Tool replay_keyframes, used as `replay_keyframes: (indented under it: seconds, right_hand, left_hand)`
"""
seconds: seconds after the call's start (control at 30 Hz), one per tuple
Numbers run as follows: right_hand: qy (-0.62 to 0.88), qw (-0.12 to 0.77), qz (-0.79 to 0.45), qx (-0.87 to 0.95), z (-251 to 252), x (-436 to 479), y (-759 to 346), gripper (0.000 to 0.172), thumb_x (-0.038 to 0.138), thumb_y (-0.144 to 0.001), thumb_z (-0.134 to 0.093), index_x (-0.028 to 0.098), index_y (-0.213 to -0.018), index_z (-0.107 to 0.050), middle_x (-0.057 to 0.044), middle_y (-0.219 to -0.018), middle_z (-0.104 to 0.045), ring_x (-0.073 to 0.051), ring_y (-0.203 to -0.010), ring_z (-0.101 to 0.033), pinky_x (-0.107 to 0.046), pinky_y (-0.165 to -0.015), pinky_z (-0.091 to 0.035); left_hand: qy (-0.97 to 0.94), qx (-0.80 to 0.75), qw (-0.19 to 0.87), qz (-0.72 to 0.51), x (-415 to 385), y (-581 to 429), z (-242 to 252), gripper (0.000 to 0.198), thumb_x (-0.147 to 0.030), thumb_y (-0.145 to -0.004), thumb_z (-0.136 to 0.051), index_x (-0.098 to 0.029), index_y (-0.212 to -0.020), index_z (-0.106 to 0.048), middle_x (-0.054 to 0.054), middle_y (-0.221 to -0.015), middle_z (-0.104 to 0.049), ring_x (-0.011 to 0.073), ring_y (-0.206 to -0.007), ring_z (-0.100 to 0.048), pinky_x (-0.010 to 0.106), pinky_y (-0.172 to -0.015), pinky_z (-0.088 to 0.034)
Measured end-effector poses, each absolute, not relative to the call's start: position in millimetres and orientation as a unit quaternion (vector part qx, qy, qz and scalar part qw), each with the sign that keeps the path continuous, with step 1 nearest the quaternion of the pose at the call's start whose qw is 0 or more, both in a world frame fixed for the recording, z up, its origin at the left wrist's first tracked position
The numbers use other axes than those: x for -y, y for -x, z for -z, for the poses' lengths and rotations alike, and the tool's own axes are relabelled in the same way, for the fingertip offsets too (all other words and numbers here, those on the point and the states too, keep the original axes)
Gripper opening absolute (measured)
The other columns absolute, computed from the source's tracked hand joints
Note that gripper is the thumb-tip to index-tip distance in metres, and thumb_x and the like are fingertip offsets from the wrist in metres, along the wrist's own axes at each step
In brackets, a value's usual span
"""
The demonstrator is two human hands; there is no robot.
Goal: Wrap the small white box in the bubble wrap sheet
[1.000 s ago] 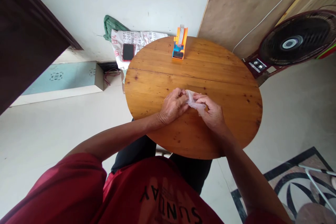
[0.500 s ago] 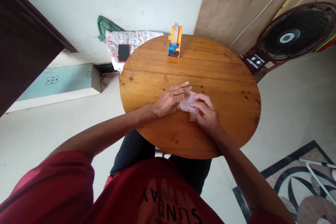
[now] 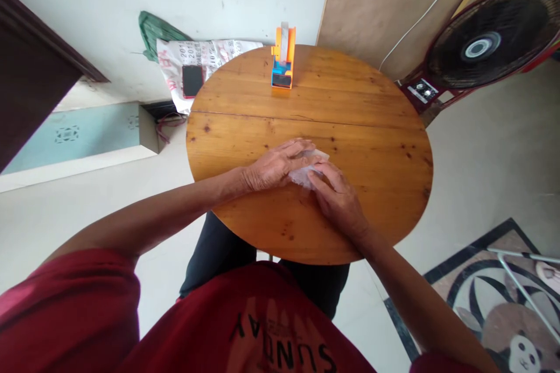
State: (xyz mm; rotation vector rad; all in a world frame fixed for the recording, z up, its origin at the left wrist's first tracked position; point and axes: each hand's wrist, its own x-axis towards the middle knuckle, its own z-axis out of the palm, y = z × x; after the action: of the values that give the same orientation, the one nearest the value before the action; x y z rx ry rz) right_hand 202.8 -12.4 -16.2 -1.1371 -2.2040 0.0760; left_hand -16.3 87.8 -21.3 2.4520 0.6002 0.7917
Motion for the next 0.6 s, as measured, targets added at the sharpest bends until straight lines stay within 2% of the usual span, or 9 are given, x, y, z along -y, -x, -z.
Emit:
replay_keyframes:
  seconds: [0.13,0.3,0.47,0.6]
  right_hand:
    - [0.429,0.337,-0.019,0.838,16.9,9.2,-205.1,0.046,0.012,-0.093,-0.054,0.031,-0.134,-0.060,-0.011,-0.135,-0.065,-0.029,-0.133,-0.058,-0.052,-0.109,-0.050]
    - [0.436,0.339,-0.010,0.834,8.9,2.4,-208.9,0.050,0.014,-0.088,-0.059,0.029,-0.136,-0.057,-0.012,-0.134,-0.064,-0.032,-0.133,-0.057,-0.054,-0.108,-0.047]
    - [0.478,0.336,-0.121,0.802,-12.8,-11.7,-211.6,0.059,0.027,-0.081,-0.075,0.029,-0.136,-0.057,-0.011,-0.138,-0.063,-0.034,-0.130,-0.058,-0.055,-0.109,-0.045]
    - [0.498,0.392,-0.275,0.723,-22.2,-33.7,-211.4,0.065,0.034,-0.078,-0.080,0.028,-0.138,-0.055,-0.010,-0.136,-0.067,-0.030,-0.121,-0.065,-0.051,-0.106,-0.050]
  left_hand:
    - [-0.892,-0.219,0.283,-0.276,-89.6,13.6,22.2,0.050,-0.015,-0.087,-0.064,-0.033,-0.134,-0.064,0.008,-0.155,-0.051,0.0267,-0.150,-0.041,0.049,-0.120,-0.043]
    - [-0.860,-0.198,0.331,-0.335,-93.1,6.4,17.2,0.052,-0.010,-0.081,-0.062,-0.026,-0.130,-0.068,0.012,-0.138,-0.063,0.0276,-0.133,-0.058,0.047,-0.111,-0.051]
    - [-0.729,-0.249,0.561,-0.303,-99.8,0.2,1.3,0.033,-0.015,-0.086,-0.062,-0.019,-0.117,-0.073,0.009,-0.112,-0.076,0.0210,-0.099,-0.074,0.033,-0.084,-0.061]
    - [-0.626,-0.354,0.640,-0.270,-110.1,-5.6,-8.9,0.023,-0.015,-0.090,-0.057,-0.007,-0.103,-0.074,0.009,-0.083,-0.077,0.0183,-0.070,-0.072,0.027,-0.060,-0.056]
